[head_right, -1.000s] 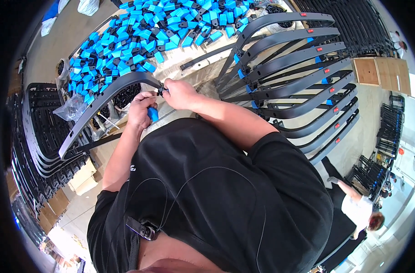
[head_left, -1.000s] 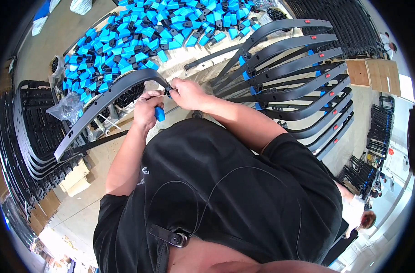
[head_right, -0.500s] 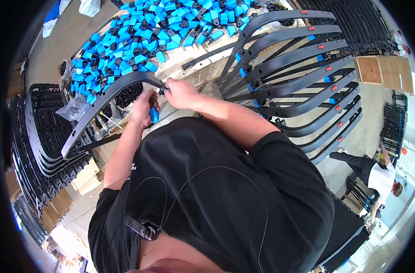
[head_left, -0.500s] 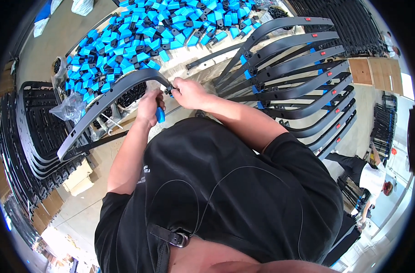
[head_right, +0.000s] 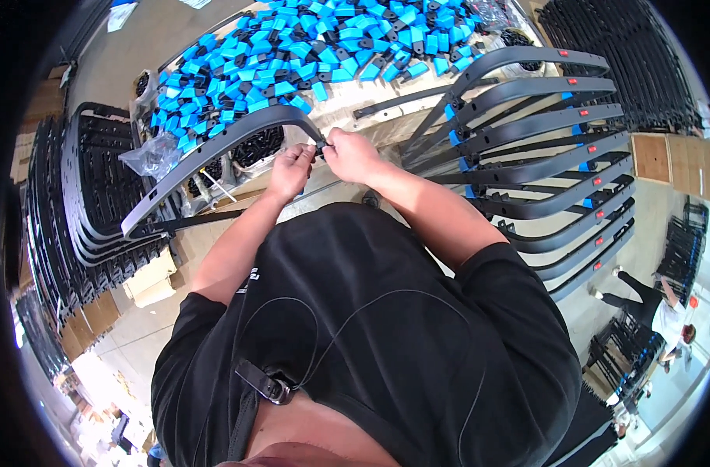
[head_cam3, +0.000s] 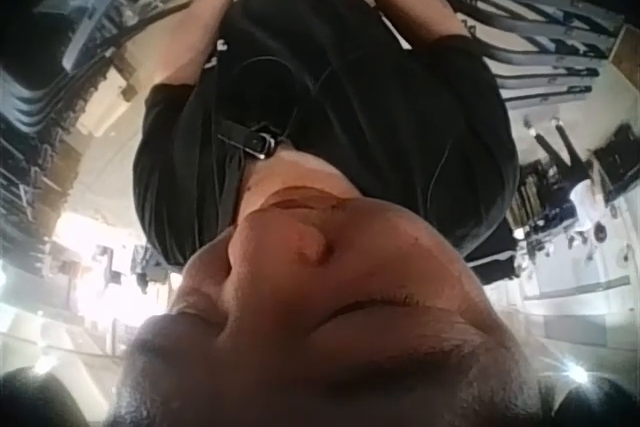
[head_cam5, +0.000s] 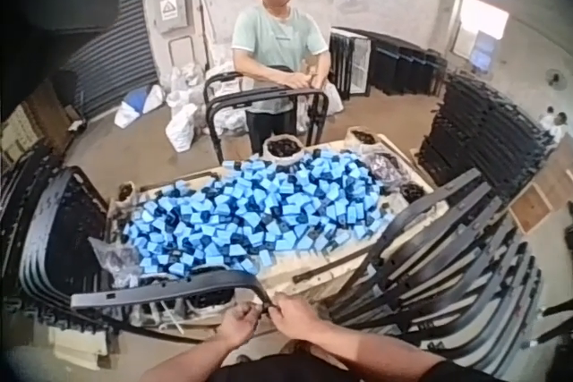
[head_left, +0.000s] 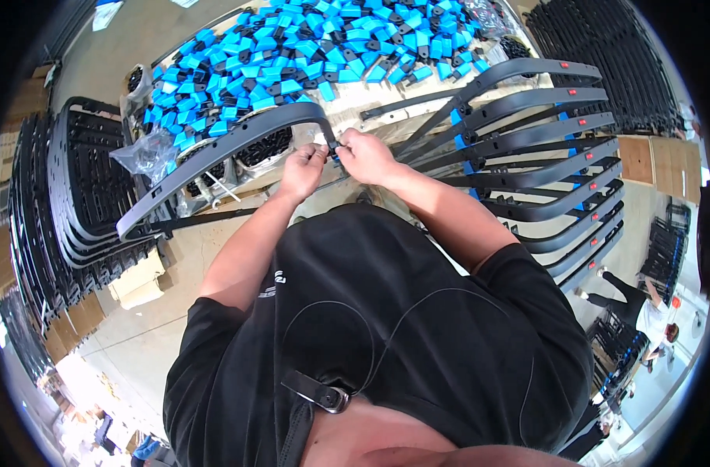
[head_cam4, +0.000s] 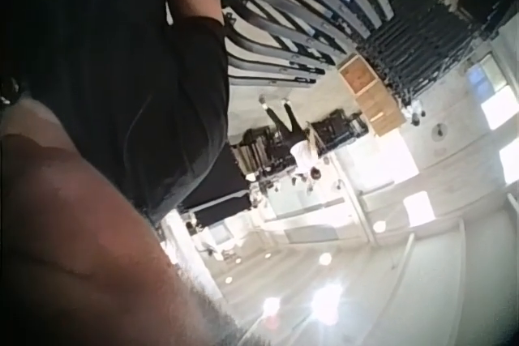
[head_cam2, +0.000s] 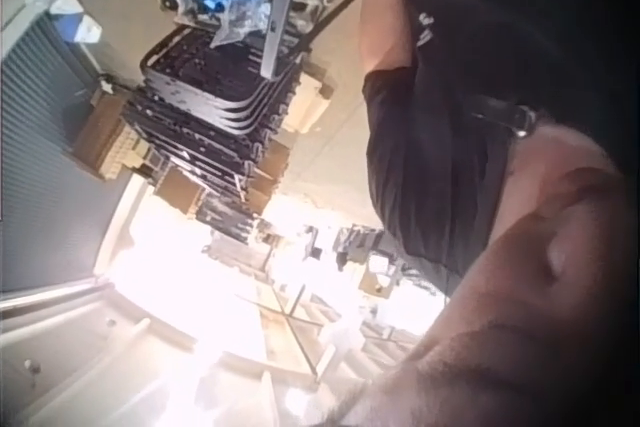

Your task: Assemble metal frames for sports equipment by attaching parts and adding protective caps.

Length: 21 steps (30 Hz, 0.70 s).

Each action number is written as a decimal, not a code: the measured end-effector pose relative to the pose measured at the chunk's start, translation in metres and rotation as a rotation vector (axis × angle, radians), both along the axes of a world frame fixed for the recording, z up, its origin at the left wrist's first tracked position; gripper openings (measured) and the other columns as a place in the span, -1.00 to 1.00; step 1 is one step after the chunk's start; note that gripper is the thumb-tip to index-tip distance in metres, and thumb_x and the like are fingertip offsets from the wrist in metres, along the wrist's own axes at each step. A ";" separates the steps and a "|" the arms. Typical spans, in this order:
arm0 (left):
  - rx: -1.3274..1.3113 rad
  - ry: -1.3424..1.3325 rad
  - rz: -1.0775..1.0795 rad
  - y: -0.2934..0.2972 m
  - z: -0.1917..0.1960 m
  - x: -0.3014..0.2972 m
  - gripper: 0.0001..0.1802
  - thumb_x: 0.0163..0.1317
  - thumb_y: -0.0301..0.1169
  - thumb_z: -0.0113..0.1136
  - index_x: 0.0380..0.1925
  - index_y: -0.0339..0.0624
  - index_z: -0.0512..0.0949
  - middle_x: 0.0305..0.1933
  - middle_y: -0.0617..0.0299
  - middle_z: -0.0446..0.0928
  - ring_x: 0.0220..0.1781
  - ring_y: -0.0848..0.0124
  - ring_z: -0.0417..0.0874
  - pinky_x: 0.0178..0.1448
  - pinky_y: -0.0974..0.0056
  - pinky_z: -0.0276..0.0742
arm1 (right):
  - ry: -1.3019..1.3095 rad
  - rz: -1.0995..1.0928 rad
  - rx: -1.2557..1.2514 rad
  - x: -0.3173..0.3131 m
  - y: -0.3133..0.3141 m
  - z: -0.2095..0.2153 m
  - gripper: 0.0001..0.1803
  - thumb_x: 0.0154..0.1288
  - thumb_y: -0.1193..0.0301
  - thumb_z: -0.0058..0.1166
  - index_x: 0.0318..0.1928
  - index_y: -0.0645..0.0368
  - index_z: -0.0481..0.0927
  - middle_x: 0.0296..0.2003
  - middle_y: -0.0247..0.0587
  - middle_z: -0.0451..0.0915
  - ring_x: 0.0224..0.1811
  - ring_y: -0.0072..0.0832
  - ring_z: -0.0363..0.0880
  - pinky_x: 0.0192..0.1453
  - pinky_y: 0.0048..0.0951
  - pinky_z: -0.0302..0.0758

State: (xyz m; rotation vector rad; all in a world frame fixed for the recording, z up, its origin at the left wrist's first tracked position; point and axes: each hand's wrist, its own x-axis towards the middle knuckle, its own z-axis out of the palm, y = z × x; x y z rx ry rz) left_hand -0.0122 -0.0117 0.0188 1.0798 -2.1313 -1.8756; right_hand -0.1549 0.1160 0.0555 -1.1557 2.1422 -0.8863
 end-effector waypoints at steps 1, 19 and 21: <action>-0.115 -0.002 -0.022 0.001 0.005 0.001 -0.64 0.51 -0.18 0.13 -0.36 -0.25 0.62 -0.51 0.23 0.54 -0.51 0.46 0.48 -0.36 0.25 0.43 | -0.048 -0.045 -0.009 0.001 0.001 -0.001 -0.74 0.35 0.28 0.14 -0.24 0.27 0.59 -0.35 0.21 0.66 -0.20 0.15 0.67 -0.14 0.04 0.57; -0.143 -0.388 0.146 -0.017 0.077 0.163 -0.66 0.17 -0.25 0.43 -0.23 -0.31 0.64 -0.38 0.17 0.69 -0.39 0.44 0.69 -0.25 0.27 0.61 | -1.419 -0.067 0.177 0.047 0.000 -0.072 -0.83 0.43 0.58 -0.04 -0.02 0.28 0.53 -0.12 -0.02 0.68 -0.16 -0.30 0.71 0.03 -0.24 0.68; -0.234 -0.337 0.035 -0.016 0.099 0.146 -0.61 0.16 -0.20 0.44 -0.19 -0.30 0.65 -0.36 0.09 0.70 -0.34 0.34 0.73 -0.19 0.23 0.63 | -1.404 0.007 0.186 0.074 -0.036 -0.044 -0.76 0.41 0.60 -0.05 0.05 0.29 0.49 -0.10 -0.01 0.67 -0.15 -0.31 0.71 0.02 -0.27 0.68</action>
